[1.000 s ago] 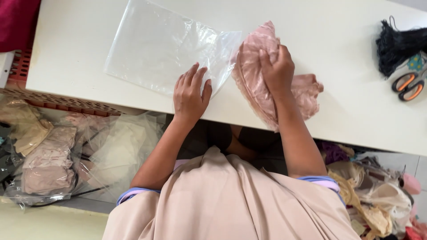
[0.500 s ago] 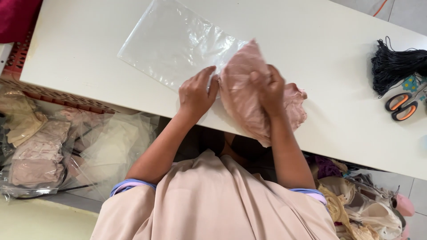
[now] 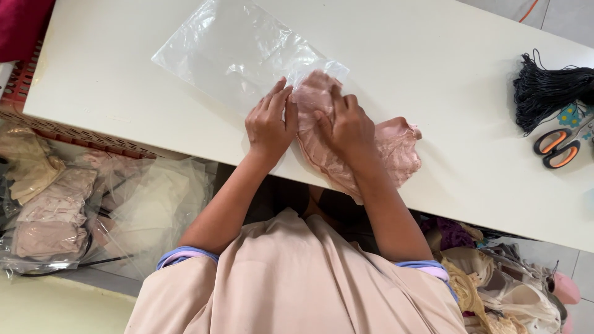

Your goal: The person picks up pink and tan bras from a pile, folds them, and places them into clear plastic bags.

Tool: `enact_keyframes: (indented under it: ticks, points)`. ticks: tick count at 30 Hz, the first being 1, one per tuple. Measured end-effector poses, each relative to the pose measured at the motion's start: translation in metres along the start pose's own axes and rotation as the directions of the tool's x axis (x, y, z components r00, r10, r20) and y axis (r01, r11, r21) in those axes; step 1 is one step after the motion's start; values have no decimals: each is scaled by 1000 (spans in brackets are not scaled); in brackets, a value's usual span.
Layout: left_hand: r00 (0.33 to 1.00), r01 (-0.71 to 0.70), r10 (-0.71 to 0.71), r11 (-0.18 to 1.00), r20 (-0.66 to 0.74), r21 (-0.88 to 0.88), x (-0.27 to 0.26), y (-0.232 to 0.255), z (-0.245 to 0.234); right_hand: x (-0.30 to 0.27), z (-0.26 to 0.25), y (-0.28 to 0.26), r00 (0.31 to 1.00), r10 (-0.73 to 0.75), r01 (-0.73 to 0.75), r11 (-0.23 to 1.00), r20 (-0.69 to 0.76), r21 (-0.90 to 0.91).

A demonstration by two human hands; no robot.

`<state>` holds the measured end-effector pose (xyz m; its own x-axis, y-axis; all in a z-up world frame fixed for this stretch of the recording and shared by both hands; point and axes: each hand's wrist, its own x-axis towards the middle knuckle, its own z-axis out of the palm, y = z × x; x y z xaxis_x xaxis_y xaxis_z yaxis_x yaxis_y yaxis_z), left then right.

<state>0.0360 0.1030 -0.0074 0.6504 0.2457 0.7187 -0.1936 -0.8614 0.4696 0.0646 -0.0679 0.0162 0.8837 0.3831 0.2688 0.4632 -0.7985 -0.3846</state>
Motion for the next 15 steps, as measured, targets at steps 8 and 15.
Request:
enact_keyframes:
  ticks: [8, 15]
  points:
    - [927, -365, 364, 931, -84, 13, -25, -4, 28, 5, 52, 32, 949, -148, 47, 940, -279, -339]
    - [948, -292, 297, 955, 116, -62, -24, 4, -1, -4, -4, 23, 998, 50, -22, 884, -47, 466]
